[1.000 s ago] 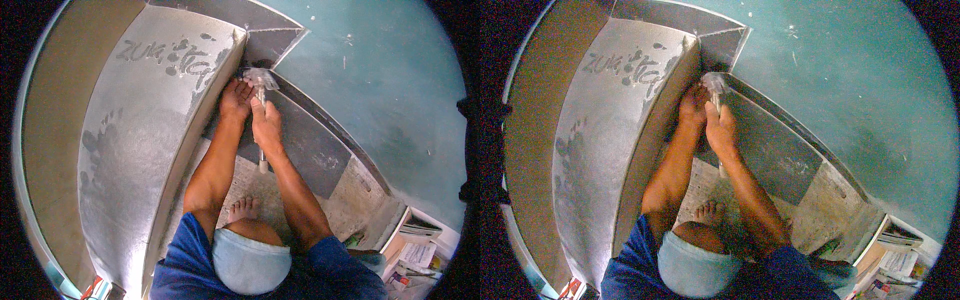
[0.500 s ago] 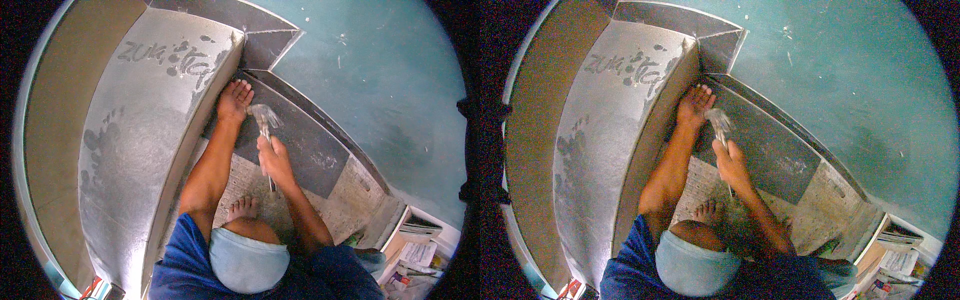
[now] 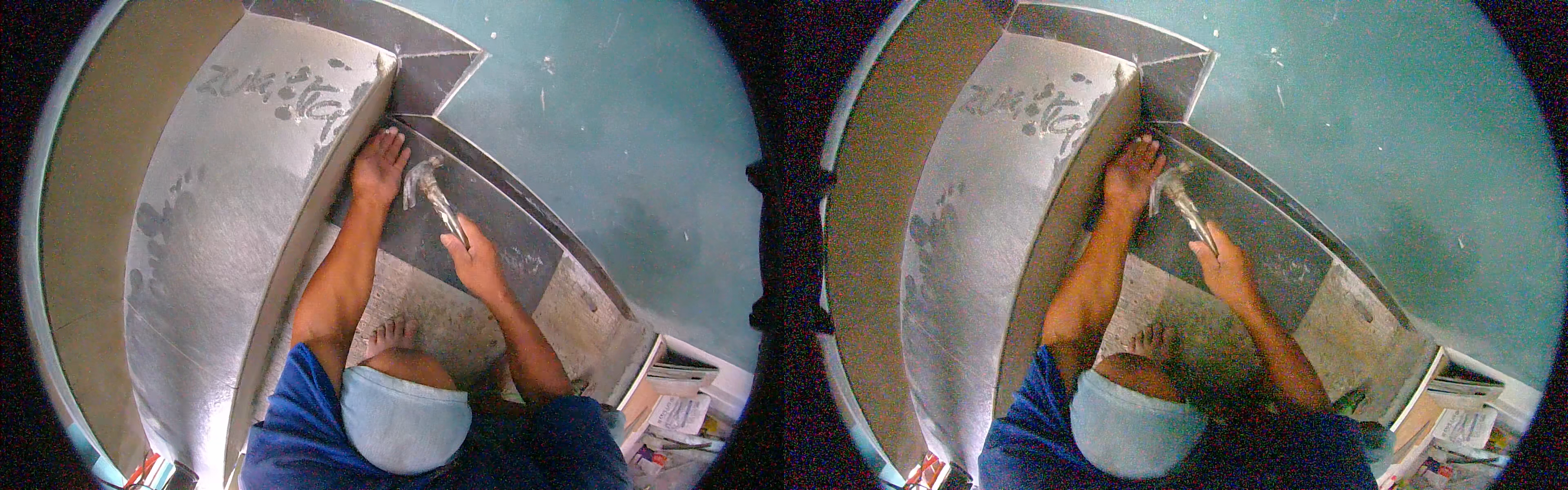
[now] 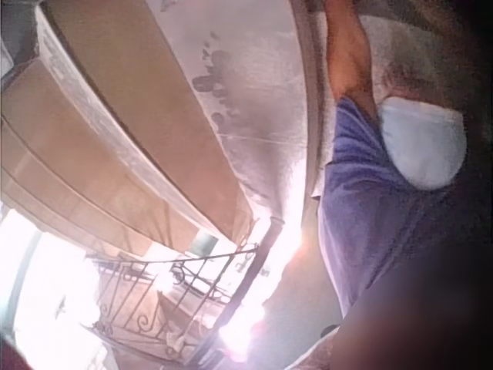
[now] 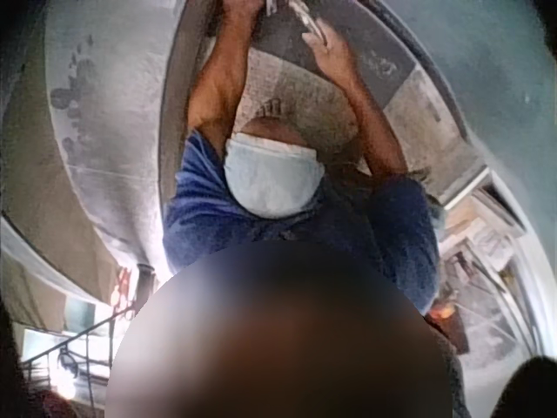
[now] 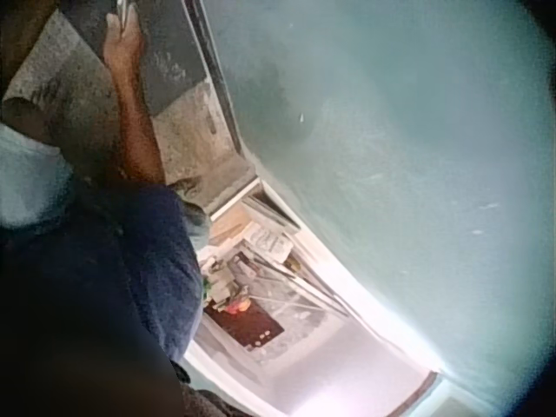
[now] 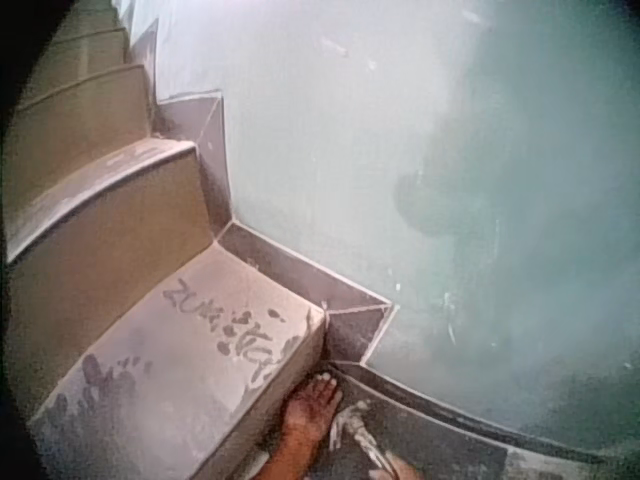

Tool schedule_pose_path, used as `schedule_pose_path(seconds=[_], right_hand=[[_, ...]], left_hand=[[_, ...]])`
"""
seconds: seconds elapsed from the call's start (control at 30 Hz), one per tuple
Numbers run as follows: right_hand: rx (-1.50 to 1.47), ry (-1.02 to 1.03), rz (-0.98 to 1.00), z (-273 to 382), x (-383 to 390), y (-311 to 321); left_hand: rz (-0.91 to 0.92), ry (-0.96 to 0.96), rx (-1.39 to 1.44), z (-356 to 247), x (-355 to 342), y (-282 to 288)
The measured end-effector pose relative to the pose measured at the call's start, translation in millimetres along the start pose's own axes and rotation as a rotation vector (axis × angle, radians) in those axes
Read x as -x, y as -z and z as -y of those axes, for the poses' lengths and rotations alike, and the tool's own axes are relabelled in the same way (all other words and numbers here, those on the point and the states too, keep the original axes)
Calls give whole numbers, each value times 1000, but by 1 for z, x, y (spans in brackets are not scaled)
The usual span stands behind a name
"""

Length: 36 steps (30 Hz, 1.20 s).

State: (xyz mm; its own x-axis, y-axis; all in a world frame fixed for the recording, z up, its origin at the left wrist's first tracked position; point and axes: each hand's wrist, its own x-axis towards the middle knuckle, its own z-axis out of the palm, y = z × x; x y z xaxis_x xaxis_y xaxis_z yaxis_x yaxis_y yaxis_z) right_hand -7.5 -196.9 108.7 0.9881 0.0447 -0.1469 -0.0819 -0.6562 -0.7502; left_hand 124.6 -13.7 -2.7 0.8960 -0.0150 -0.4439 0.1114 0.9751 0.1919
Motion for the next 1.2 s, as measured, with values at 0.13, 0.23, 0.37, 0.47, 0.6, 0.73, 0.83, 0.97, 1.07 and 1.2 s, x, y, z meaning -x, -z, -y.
schedule_pose_path(seconds=[0.13, 0.23, 0.37, 0.47, 0.6, 0.73, 0.83, 0.97, 1.07, 1.2], right_hand=[[158, -8, 160, 6, -35, 8], [231, 10, 204, 21, -62, 0], [227, 57, 192, 28, -78, -6], [151, 67, 177, 21, -74, 1], [272, 0, 230, 15, -79, 5], [281, 28, 291, 17, -91, 7], [311, 20, 305, 15, -87, 20], [286, 49, 291, 16, -93, 20], [304, 55, 335, 17, -98, 21], [357, -45, 373, 14, -90, 27]], left_hand=[[-16, -7, 21, -2, 1, -7], [5, 26, 110, -2, -2, -1], [59, 0, 147, -1, -9, 12], [193, -314, -597, 4, -13, 21], [81, -69, -139, 6, -20, 26], [115, -376, -1388, 9, -21, 28], [300, -339, -510, 11, -17, 28], [177, -677, -1503, 7, -10, 30], [142, -465, -1195, 8, -15, 29], [378, -501, -803, 7, -21, 30]])
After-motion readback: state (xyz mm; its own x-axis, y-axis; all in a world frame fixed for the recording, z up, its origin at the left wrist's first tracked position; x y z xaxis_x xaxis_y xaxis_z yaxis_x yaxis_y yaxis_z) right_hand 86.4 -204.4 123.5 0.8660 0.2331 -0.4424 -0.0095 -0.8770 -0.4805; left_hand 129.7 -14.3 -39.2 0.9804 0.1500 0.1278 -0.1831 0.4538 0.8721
